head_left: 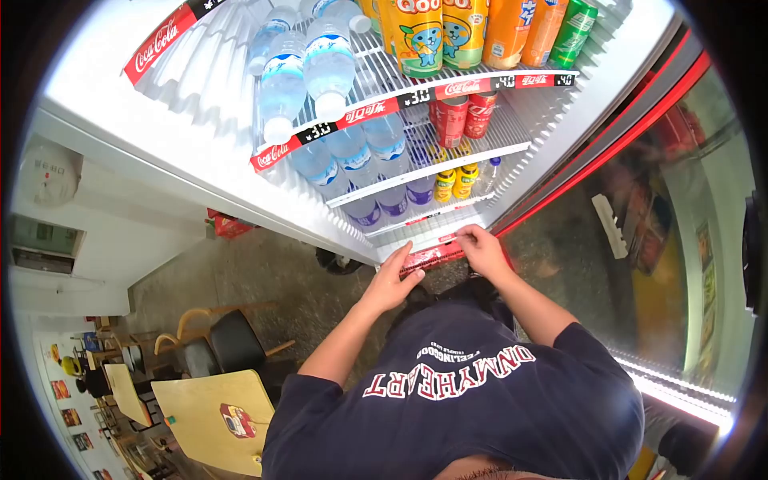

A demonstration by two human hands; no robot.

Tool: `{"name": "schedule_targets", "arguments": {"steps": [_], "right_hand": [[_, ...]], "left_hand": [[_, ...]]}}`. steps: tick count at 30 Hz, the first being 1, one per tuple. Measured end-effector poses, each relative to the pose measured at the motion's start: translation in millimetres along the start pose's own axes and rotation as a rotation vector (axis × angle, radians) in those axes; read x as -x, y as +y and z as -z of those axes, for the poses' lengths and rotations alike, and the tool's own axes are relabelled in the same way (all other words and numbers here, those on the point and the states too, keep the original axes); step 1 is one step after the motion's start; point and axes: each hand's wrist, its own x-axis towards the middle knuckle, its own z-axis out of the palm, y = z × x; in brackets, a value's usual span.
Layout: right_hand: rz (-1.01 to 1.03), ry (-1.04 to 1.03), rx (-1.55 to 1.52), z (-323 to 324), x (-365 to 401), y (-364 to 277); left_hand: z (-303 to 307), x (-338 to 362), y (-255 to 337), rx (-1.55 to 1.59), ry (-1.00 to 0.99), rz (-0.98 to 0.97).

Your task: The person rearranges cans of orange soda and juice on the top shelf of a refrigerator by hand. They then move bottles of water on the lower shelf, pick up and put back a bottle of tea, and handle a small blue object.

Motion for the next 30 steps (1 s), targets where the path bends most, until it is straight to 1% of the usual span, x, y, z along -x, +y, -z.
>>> {"name": "schedule_targets", "arguments": {"steps": [2,5,6,9,10,13,15,17,21,22,23,25,26,27,29,30], "right_hand": [[0.089,-0.042,-0.042,-11.7,-9.6,-10.5],[0.224,-0.14,0.035,-12.3,-18.7,-37.0],[0.323,-0.149,0.104,-8.4,-24.0,-38.6],[0.353,-0.149,0.126,16.2,-42.1,-45.1],[0.262,-0.145,0.113,25.4,-46.7,-48.2],[0.296,-0.066,0.035,47.8,-67.4,-26.1],[0.314,-0.018,0.01,59.2,-81.2,-18.1],[0.34,0.041,0.014,70.9,-91.0,-23.1],[0.432,0.136,0.065,86.7,-100.8,-63.7],[0.47,0.145,0.05,90.4,-101.0,-77.5],[0.554,0.169,0.083,93.6,-104.0,-88.2],[0.716,0.209,0.153,99.2,-108.1,-109.4],[0.755,0.192,0.177,104.8,-105.3,-134.2],[0.848,0.244,0.2,110.0,-106.9,-154.1],[1.031,0.351,0.245,119.7,-111.5,-189.9],[1.095,0.402,0.247,125.2,-111.2,-208.8]], "left_hand": [[-7.5,-6.0,-1.8,-0.006,0.03,-0.009],[-18.4,-15.7,9.8,-0.015,0.063,-0.04],[-20.9,-19.9,16.5,-0.017,0.077,-0.059],[-21.2,-31.3,40.1,-0.019,0.153,-0.112],[-19.7,-33.4,48.4,-0.018,0.183,-0.126],[-5.2,-33.7,67.7,-0.058,0.32,-0.176],[13.7,-31.4,76.8,-0.174,0.438,-0.29],[36.5,-22.3,93.8,-0.196,0.498,-0.314],[78.9,-15.0,110.3,-0.404,0.704,-0.51],[89.4,-15.5,117.9,-0.451,0.734,-0.56],[98.0,-16.9,128.4,-0.498,0.764,-0.61],[113.1,-26.2,159.9,-0.572,0.729,-0.716],[119.5,-35.2,175.1,-0.592,0.698,-0.779],[125.8,-43.9,191.4,-0.614,0.669,-0.846],[127.5,-57.9,227.1,-0.612,0.665,-0.906],[128.3,-65.7,244.7,-0.562,0.662,-0.929]]}}
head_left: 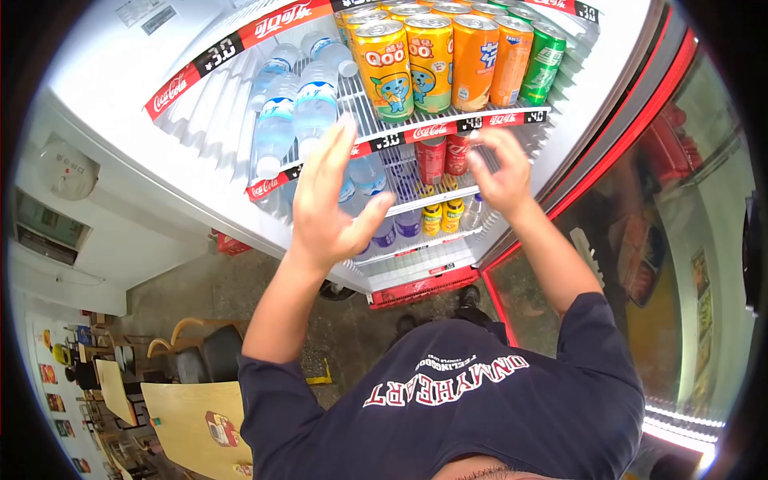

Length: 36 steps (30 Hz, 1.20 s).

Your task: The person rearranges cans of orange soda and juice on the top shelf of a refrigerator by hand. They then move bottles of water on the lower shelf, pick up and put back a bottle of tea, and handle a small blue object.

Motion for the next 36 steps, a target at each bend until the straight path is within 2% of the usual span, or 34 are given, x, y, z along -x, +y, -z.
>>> {"name": "schedule_targets", "arguments": {"steps": [1,3,4,7,10,13,17,18,19,21,23,24,26,28,31,33,34,36], "right_hand": [[0.059,0.051,0.019,4.6,-17.1,-6.6],[0.165,0.164,0.031,6.6,-45.4,-19.6],[0.172,0.18,0.037,3.1,-53.0,-20.1],[0.183,0.161,0.061,-10.8,-60.4,-22.1],[0.156,0.176,0.116,-22.3,-39.4,-19.2],[0.04,0.219,0.013,-30.0,14.6,-23.4],[-0.163,0.085,0.052,-37.1,92.6,-25.1],[-0.15,0.09,0.049,-34.6,92.6,-25.1],[-0.135,0.093,0.047,-32.1,90.3,-24.4],[-0.094,0.127,0.063,-24.7,78.6,-22.3],[-0.031,0.191,0.099,-14.3,42.6,-13.5],[0.006,0.236,0.119,-9.1,24.8,-10.1],[0.097,0.325,0.185,1.6,-12.3,-2.0],[0.185,0.413,0.262,11.1,-47.1,7.4],[0.259,0.499,0.355,16.9,-81.6,30.1],[0.277,0.491,0.457,15.8,-89.9,44.8],[0.157,0.397,0.563,16.3,-85.4,43.0],[0.216,0.377,0.542,22.1,-90.7,42.9]], "left_hand": [[-5.5,-16.7,1.5,0.047,0.023,-0.001],[-28.3,-41.6,-3.6,0.251,0.118,0.156],[-39.2,-52.4,-5.3,0.413,0.112,0.267],[-77.5,-76.0,-23.3,0.72,0.304,0.465],[-101.1,-81.7,-48.3,0.317,0.35,0.488],[-105.0,-85.0,-59.8,0.674,0.295,0.524],[-91.1,-91.0,-57.8,0.859,0.171,0.523],[-87.4,-93.9,-52.8,0.905,0.206,0.498],[-93.7,-93.2,-53.2,0.878,0.328,0.643],[-84.5,-100.7,-54.7,0.952,0.309,0.606],[-79.6,-118.3,-50.2,0.965,0.397,0.795],[-81.4,-121.3,-59.4,0.925,0.409,0.83],[-91.8,-123.0,-87.0,0.932,0.392,0.821],[-100.6,-124.3,-84.1,0.934,0.423,0.856],[-101.2,-118.7,-85.1,1.164,0.32,0.82],[-103.7,-120.0,-72.8,1.104,0.386,0.895],[-102.9,-121.3,-69.7,1.091,0.385,0.909],[-104.2,-124.2,-61.8,1.05,0.404,0.9]]}}
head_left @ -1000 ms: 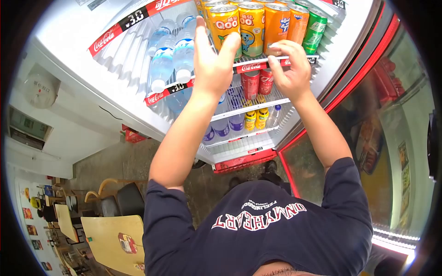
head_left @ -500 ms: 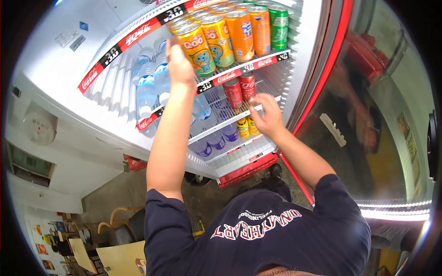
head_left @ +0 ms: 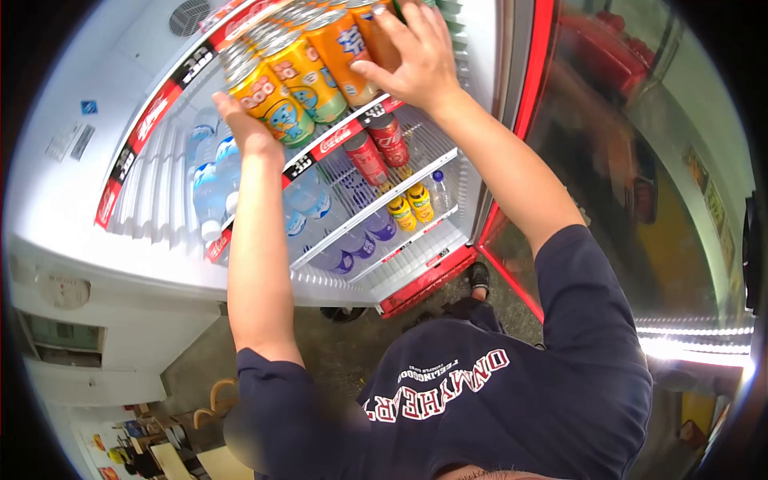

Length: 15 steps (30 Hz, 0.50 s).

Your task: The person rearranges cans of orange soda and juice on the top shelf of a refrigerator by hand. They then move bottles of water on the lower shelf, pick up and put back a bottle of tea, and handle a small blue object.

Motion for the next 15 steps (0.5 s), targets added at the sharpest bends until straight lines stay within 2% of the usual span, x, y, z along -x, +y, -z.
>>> {"name": "schedule_targets", "arguments": {"steps": [6,9,15], "right_hand": [[0.016,0.082,-0.026,-4.5,-10.3,15.3],[0.028,0.102,0.009,-16.3,-10.8,24.3],[0.072,0.188,0.012,-22.3,-21.8,29.4]], "left_hand": [[5.5,0.2,-2.9,-0.045,0.002,-0.048],[11.7,-0.7,-9.9,-0.106,-0.091,-0.142],[4.8,6.6,-9.6,-0.156,-0.09,-0.126]]}}
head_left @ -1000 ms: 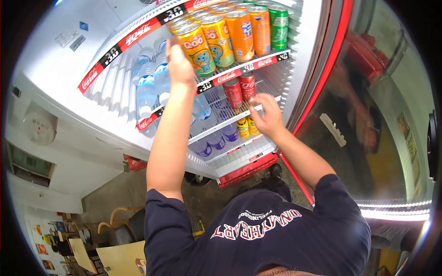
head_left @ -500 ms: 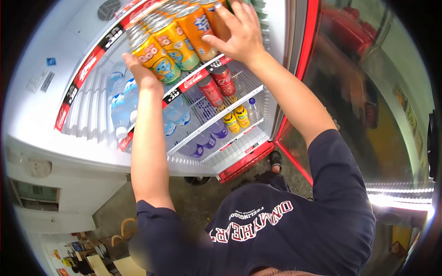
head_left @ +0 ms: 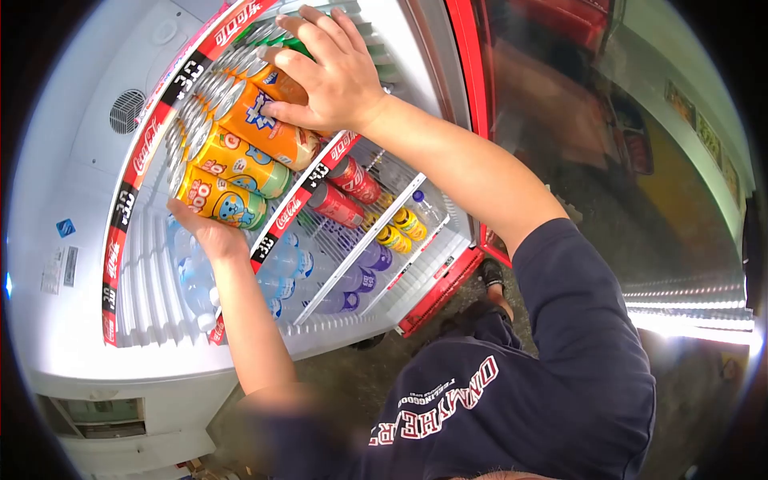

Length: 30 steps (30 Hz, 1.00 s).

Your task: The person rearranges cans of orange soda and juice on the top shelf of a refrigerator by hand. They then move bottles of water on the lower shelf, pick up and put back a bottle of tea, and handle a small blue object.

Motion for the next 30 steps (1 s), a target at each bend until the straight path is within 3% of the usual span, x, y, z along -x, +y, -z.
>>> {"name": "schedule_targets", "arguments": {"steps": [4,23,26,30], "right_hand": [[-0.042,-0.101,-0.054,2.3,-8.5,-2.9],[0.015,-0.084,0.043,-3.2,-14.1,-11.1],[0.019,-0.103,0.069,-1.8,-14.3,-10.8],[-0.005,-0.155,0.065,-0.4,-18.1,-15.3]], "left_hand": [[13.0,-6.6,-5.8,0.03,-0.054,0.049],[10.2,-15.2,-7.7,-0.025,-0.116,-0.149],[14.4,-21.7,-11.8,0.037,-0.133,-0.098],[9.6,-17.8,-10.5,0.116,-0.159,-0.197]]}}
